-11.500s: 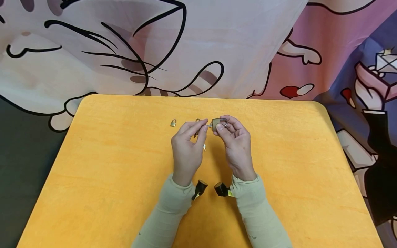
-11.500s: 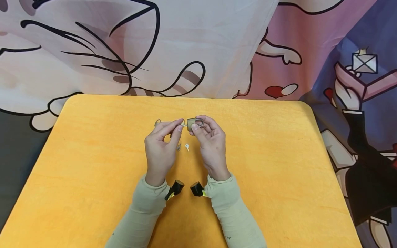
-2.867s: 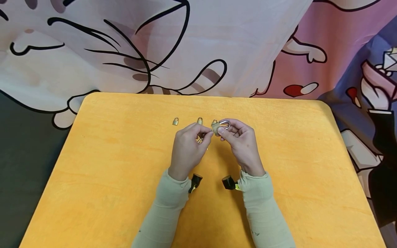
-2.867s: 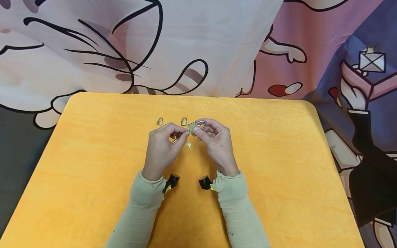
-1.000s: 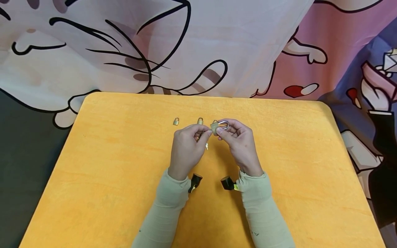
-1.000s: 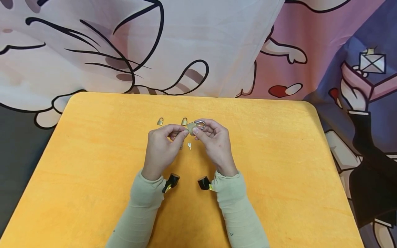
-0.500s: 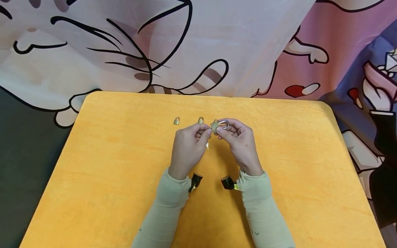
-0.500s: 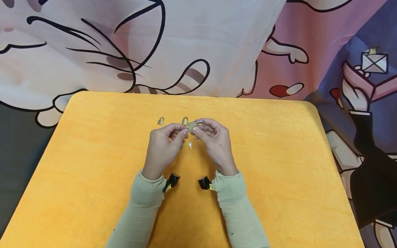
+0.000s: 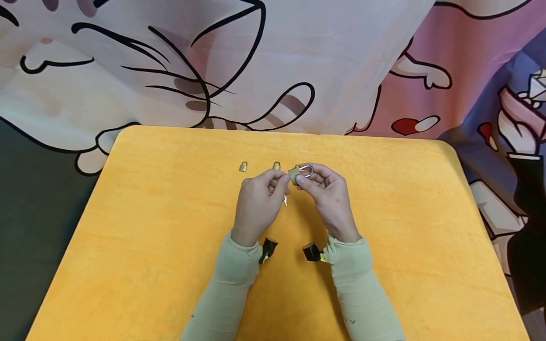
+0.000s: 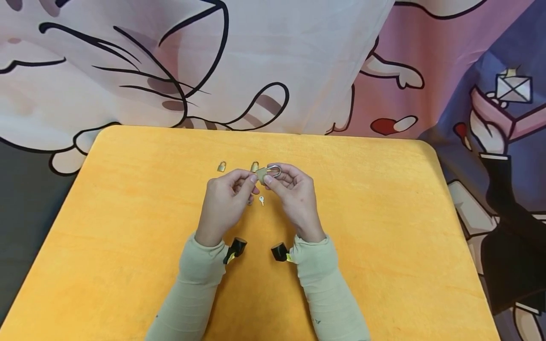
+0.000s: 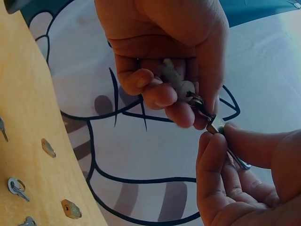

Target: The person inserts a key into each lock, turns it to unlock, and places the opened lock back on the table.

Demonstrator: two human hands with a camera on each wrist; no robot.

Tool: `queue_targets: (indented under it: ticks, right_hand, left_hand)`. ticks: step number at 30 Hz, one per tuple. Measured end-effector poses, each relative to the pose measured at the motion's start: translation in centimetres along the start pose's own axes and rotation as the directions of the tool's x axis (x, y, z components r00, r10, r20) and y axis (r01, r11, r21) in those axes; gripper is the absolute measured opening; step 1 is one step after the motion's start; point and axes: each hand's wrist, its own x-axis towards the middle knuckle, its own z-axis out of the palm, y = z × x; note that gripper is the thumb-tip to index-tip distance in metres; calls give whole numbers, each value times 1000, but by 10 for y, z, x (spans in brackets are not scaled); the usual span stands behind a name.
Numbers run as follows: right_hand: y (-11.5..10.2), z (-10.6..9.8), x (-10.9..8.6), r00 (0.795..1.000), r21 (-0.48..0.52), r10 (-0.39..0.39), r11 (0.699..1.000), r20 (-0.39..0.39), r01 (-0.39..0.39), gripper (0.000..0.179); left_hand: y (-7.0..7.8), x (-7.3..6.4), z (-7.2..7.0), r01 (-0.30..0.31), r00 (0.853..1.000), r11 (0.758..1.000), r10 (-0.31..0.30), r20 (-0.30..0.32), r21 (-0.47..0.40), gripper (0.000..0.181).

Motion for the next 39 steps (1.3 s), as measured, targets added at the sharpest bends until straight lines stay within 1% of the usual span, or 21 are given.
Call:
queue_targets:
  ticks: [7, 10, 14, 16, 18, 20, 24, 26, 30, 32, 35, 39]
  right_hand:
    - [6, 3, 1, 999, 16, 39, 999, -20, -39, 27]
    - [10, 5, 3, 999, 15, 41, 999, -16, -41, 29]
    - [16, 10, 8, 999, 2, 41, 999, 11, -41, 32]
    - [19, 13, 12, 999, -21, 45, 999, 25, -44, 33]
    - [21, 16, 16, 998, -56, 52, 997, 39, -50, 34]
    - [22, 19, 20, 997, -100, 60, 993, 51, -55, 35]
    - [20, 26, 29, 994, -185, 77, 981, 77, -61, 33]
    - [19, 30, 33, 992, -202, 83, 977, 97, -62, 33]
    - [16, 41, 42, 986, -270, 92, 961, 137, -52, 33]
    - [16, 47, 47, 984, -314, 94, 948, 154, -42, 33]
    - [18, 59, 54, 978, -365, 106, 930, 181, -33, 33]
    - [25, 76, 64, 967, -402, 134, 915, 216, -37, 35]
  left_hand:
    - [-7, -3, -1, 38, 998, 994, -44, 53, 104, 28]
    - [-12, -4, -5, 60, 994, 986, -74, 85, 153, 31]
    - [-23, -6, -16, 101, 980, 968, -137, 144, 229, 34]
    - [-31, -8, -23, 118, 971, 954, -169, 169, 276, 35]
    - [-38, -10, -30, 137, 963, 938, -201, 179, 320, 36]
    - [-45, -13, -38, 154, 957, 919, -230, 177, 363, 36]
    - [-57, -19, -54, 190, 947, 892, -277, 163, 411, 34]
    - [-64, -21, -61, 199, 944, 879, -291, 157, 433, 33]
    - [-74, -26, -73, 212, 941, 850, -311, 135, 483, 31]
    - [-78, -29, -77, 219, 938, 839, -321, 128, 498, 31]
    - [-83, -32, -81, 226, 935, 829, -332, 124, 511, 31]
    - [-88, -36, -82, 222, 938, 820, -328, 115, 528, 29]
